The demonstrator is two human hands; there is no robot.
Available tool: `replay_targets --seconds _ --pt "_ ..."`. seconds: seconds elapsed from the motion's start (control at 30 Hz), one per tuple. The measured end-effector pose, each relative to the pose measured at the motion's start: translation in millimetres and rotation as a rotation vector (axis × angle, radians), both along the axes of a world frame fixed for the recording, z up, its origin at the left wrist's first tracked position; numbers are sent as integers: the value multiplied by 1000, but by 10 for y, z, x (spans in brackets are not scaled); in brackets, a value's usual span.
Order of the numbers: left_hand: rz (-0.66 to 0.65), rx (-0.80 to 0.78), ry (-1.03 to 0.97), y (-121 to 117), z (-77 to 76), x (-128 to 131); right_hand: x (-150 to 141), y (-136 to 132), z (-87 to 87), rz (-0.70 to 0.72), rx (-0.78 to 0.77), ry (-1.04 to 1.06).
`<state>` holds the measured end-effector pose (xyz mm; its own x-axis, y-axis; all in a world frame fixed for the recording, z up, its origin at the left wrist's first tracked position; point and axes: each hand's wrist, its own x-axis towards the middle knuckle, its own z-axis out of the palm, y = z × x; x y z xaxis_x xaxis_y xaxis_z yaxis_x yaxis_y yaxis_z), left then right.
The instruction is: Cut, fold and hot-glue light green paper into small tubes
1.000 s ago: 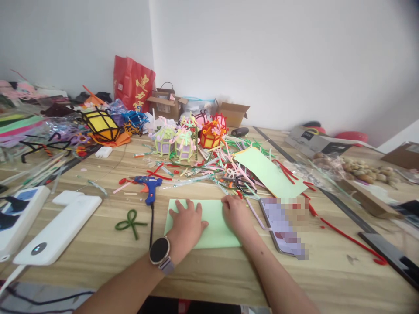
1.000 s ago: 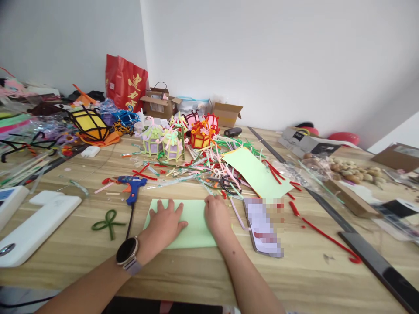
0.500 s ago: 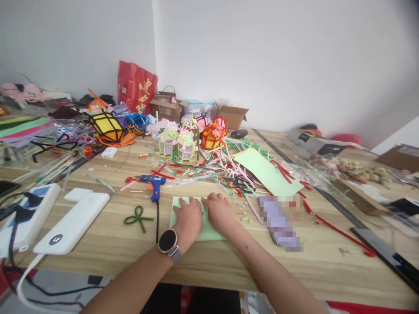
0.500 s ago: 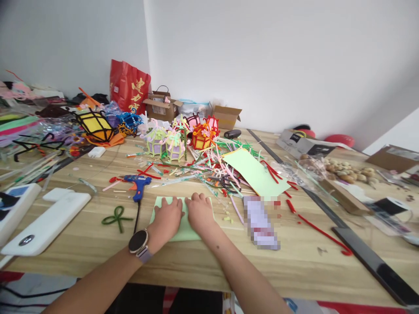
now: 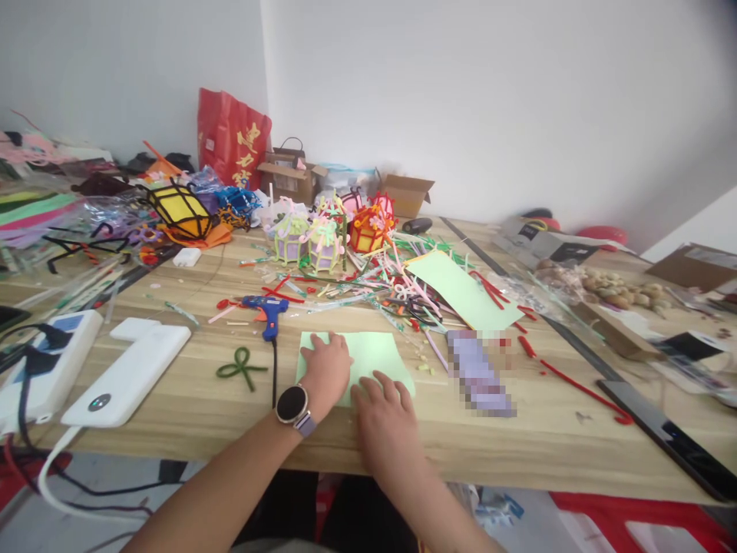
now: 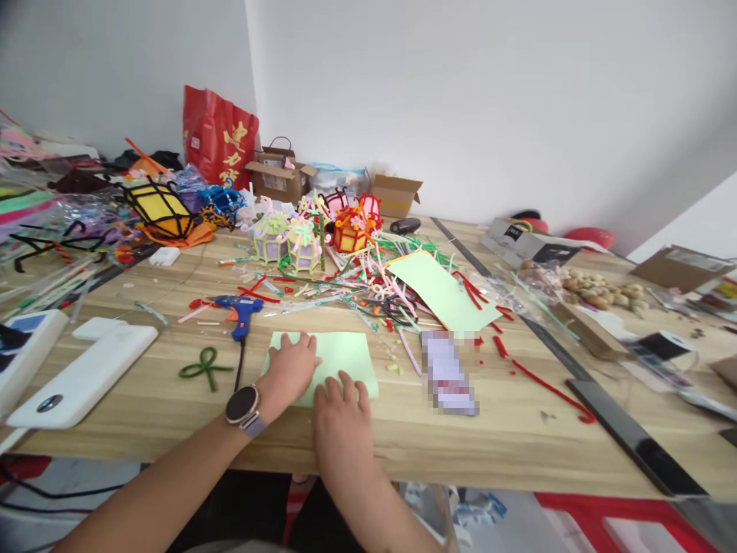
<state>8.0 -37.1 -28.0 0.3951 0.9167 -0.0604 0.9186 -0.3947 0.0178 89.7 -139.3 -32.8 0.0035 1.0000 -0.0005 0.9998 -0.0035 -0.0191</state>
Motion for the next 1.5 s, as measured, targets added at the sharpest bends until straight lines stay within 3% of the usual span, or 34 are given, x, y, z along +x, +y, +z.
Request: replay_targets --seconds 0.17,0.3,0.53,0.83,1.0,1.13,1.23,1.33,1.5 --pt "-24 25 -3 -31 -5 -6 2 -295 -329 42 244 -53" --pt "-21 62 -21 -66 -95 4 -20 -363 -414 36 411 -111" --pt "-26 151 -37 -110 -235 -3 84 -400 -342 -4 471 -195" --pt "-26 123 -18 -109 -191 -8 610 -528 -124 -177 363 -298" --pt "-25 115 -12 -112 -197 -8 741 -568 -21 -142 405 -201" --pt "-34 128 -1 -116 -200 -8 613 -373 102 22 402 22" --pt "-26 136 -1 -125 -182 -9 501 -52 177 73 228 145" --pt "-23 148 -8 -136 -164 -9 491 273 163 105 46 114" --pt "-26 154 -23 -139 -170 -4 554 467 2 107 42 28"
